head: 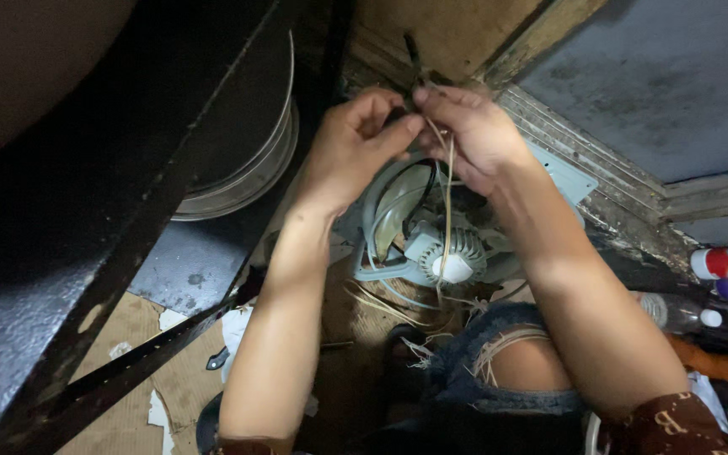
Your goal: The person sits on the floor and repairs electrical wiring by stripping wire ends, twisting them together, and wrapping the connections with electrical tape. They handle multiple wires and a roll of tape throughout the process.
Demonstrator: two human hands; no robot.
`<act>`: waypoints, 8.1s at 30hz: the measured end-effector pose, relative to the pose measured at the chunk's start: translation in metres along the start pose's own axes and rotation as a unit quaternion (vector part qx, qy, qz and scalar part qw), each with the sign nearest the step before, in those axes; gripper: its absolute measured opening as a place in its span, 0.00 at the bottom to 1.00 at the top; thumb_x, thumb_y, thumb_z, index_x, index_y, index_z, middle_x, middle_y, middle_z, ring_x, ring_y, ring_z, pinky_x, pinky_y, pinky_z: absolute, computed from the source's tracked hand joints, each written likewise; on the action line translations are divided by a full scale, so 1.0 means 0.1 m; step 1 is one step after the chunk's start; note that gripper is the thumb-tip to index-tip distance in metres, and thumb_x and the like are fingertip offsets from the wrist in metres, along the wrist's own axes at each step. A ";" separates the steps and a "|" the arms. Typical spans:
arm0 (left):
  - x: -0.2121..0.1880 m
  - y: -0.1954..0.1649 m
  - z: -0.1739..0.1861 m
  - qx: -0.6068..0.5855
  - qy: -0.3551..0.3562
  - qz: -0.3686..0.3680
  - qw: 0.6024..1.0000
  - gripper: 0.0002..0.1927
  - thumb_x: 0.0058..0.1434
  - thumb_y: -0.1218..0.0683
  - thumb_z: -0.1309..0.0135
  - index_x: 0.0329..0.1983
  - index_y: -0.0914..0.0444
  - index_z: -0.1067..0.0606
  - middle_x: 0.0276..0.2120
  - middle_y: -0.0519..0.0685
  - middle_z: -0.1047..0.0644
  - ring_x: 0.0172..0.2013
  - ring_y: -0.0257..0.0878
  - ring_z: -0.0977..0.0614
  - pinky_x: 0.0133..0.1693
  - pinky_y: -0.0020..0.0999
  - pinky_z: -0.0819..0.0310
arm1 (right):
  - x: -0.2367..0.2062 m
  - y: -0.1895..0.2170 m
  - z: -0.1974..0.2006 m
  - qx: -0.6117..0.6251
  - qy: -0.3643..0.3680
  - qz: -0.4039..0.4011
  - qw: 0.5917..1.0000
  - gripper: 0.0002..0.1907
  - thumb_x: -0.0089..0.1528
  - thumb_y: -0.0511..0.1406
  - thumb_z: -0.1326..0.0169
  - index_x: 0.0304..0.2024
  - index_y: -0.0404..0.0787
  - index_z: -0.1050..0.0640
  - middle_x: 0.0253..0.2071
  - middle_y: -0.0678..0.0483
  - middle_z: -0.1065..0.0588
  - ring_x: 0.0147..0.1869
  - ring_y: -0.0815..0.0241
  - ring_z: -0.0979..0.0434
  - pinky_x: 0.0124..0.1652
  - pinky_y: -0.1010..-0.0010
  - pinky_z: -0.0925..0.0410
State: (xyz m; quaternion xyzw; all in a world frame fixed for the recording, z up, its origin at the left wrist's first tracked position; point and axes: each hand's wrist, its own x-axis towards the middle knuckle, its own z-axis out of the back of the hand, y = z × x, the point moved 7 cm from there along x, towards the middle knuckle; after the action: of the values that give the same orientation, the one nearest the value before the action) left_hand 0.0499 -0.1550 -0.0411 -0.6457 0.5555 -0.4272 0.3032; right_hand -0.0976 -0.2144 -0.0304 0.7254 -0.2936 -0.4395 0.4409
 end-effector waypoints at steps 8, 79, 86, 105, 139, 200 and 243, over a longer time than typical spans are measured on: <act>-0.03 -0.11 0.07 0.205 -0.077 -0.077 0.973 0.13 0.69 0.55 0.37 0.45 0.64 0.30 0.37 0.45 0.26 0.41 0.34 0.25 0.45 0.32 0.28 | 0.01 0.06 -0.13 -0.002 0.003 0.057 0.998 0.06 0.68 0.33 0.45 0.35 0.41 0.24 0.26 0.62 0.31 0.24 0.73 0.39 0.24 0.80 0.47; 0.09 -0.03 -0.10 0.221 -0.172 -0.161 0.946 0.08 0.66 0.62 0.48 0.48 0.61 0.28 0.36 0.45 0.24 0.35 0.36 0.21 0.38 0.30 0.26 | -0.24 0.28 0.00 -0.209 -0.076 0.206 0.953 0.21 0.62 0.21 0.53 0.59 0.33 0.32 0.40 0.50 0.25 0.35 0.61 0.19 0.35 0.73 0.25; -0.08 -0.47 -0.31 0.447 -0.126 -0.215 0.859 0.13 0.64 0.59 0.41 0.52 0.56 0.20 0.44 0.51 0.26 0.44 0.50 0.21 0.45 0.44 0.26 | -0.24 0.33 -0.04 -0.267 -0.094 0.230 0.931 0.15 0.72 0.25 0.54 0.61 0.33 0.31 0.40 0.53 0.22 0.37 0.66 0.22 0.36 0.75 0.26; 0.16 -0.24 -0.06 0.277 -0.016 -0.143 0.950 0.05 0.66 0.60 0.42 0.44 0.63 0.23 0.36 0.46 0.28 0.35 0.36 0.27 0.39 0.32 0.30 | -0.48 0.44 -0.32 -0.266 -0.149 0.333 0.892 0.16 0.70 0.24 0.56 0.59 0.38 0.36 0.59 0.48 0.31 0.32 0.69 0.27 0.30 0.77 0.27; -0.04 -0.25 -0.06 0.042 0.015 -0.014 0.999 0.18 0.69 0.57 0.36 0.30 0.62 0.34 0.28 0.42 0.31 0.29 0.28 0.29 0.30 0.27 0.29 | -0.01 0.00 -0.09 0.106 0.087 0.058 0.989 0.07 0.72 0.36 0.47 0.41 0.41 0.25 0.33 0.56 0.24 0.31 0.68 0.30 0.29 0.76 0.37; 0.37 0.79 0.04 0.016 -0.059 -0.042 0.997 0.12 0.61 0.63 0.37 0.47 0.65 0.25 0.37 0.44 0.22 0.40 0.31 0.22 0.42 0.27 0.25 | -0.20 0.00 0.15 -0.066 -0.066 -0.008 0.996 0.28 0.63 0.33 0.43 0.65 0.38 0.35 0.47 0.50 0.21 0.47 0.54 0.16 0.42 0.69 0.21; 0.00 -0.56 -0.33 0.499 -0.159 -0.105 0.845 0.15 0.56 0.52 0.39 0.46 0.58 0.21 0.43 0.53 0.21 0.42 0.56 0.19 0.38 0.52 0.26 | -0.58 0.44 -0.39 -0.468 -0.160 0.430 0.755 0.18 0.66 0.21 0.53 0.58 0.36 0.32 0.57 0.43 0.25 0.52 0.50 0.21 0.46 0.69 0.31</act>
State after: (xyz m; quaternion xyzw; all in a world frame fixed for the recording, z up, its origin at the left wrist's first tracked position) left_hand 0.0458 -0.1416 0.0224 -0.5209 0.1401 -0.5677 0.6219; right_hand -0.0899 -0.1714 0.0405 0.1453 -0.3990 -0.3953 0.8145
